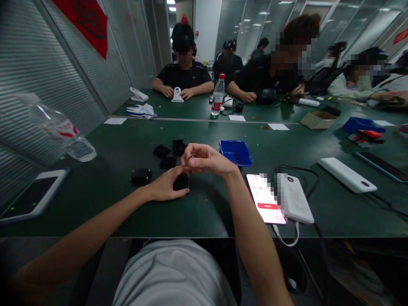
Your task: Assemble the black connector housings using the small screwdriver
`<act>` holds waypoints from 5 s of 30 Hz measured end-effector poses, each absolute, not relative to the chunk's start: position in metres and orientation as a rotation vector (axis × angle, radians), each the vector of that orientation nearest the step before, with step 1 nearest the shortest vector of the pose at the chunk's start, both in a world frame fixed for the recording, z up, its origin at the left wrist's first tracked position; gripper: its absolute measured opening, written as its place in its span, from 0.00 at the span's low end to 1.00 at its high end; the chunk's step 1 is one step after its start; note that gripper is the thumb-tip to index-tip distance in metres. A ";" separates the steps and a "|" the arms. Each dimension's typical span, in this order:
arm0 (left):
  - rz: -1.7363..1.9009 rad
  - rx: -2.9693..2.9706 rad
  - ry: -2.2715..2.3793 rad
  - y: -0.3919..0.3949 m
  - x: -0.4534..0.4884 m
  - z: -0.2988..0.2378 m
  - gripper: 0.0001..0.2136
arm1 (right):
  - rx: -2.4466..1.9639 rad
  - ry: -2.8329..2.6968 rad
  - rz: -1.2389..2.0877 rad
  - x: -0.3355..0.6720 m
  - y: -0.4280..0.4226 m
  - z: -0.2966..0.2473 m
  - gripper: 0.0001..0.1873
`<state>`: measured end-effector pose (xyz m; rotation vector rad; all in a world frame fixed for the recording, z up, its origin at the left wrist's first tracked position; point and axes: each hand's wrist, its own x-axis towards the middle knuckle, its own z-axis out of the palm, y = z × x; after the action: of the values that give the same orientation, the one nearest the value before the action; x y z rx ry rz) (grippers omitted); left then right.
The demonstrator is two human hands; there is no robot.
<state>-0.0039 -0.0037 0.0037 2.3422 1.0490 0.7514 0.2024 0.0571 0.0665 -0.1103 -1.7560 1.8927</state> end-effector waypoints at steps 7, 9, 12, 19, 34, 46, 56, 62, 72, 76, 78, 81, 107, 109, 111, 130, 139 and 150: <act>0.755 2.339 1.038 -0.003 -0.004 0.002 0.23 | -0.122 -1.813 1.848 0.204 0.059 0.065 0.14; 0.749 2.351 1.052 -0.003 -0.004 0.001 0.23 | -0.150 -1.784 1.892 0.204 0.057 0.067 0.17; 0.765 2.351 1.061 -0.002 -0.003 0.000 0.25 | -0.177 -1.726 1.962 0.202 0.053 0.069 0.18; 0.778 2.325 1.035 -0.002 -0.003 -0.001 0.26 | -0.176 -1.662 2.020 0.201 0.053 0.070 0.17; 0.756 2.319 1.053 -0.003 -0.004 0.001 0.24 | -0.153 -1.775 1.829 0.204 0.059 0.065 0.16; 0.761 2.307 1.040 -0.003 -0.003 0.001 0.25 | -0.194 -1.685 1.980 0.202 0.055 0.070 0.17; 0.734 2.314 1.092 -0.005 -0.003 0.005 0.23 | -0.189 -1.725 1.919 0.202 0.056 0.069 0.19; 0.744 2.331 1.070 -0.003 -0.004 0.002 0.23 | -0.175 -1.746 1.856 0.203 0.057 0.067 0.16; 0.746 2.309 1.068 -0.004 -0.003 0.004 0.23 | -0.213 -1.717 1.922 0.204 0.056 0.068 0.16; 0.747 2.308 1.072 -0.004 -0.003 0.004 0.22 | -0.196 -1.691 1.962 0.203 0.054 0.070 0.15; 0.741 2.306 1.075 -0.004 -0.003 0.005 0.22 | -0.181 -1.676 1.977 0.202 0.054 0.070 0.17; 0.737 2.315 1.077 -0.005 -0.003 0.005 0.22 | -0.154 -1.677 1.976 0.201 0.055 0.069 0.21; 0.768 2.317 1.037 -0.002 -0.004 0.000 0.24 | -0.219 -1.697 1.959 0.204 0.055 0.069 0.18; 0.770 2.314 1.049 -0.003 -0.003 0.000 0.24 | -0.229 -1.693 1.975 0.203 0.055 0.070 0.17; 0.773 2.310 1.060 -0.003 -0.003 0.000 0.24 | -0.219 -1.690 1.985 0.202 0.054 0.070 0.17; 0.751 2.328 1.063 -0.004 -0.004 0.003 0.22 | -0.198 -1.758 1.833 0.205 0.059 0.067 0.15; 0.743 2.307 1.058 -0.003 -0.003 0.003 0.23 | -0.175 -1.710 1.908 0.203 0.055 0.069 0.16; 0.755 2.310 1.062 -0.003 -0.003 0.002 0.23 | -0.247 -1.671 1.971 0.202 0.054 0.071 0.22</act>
<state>-0.0034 -0.0033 0.0017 2.3102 1.0617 0.7554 0.2022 0.0544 0.0715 -0.2468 -1.6714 1.9715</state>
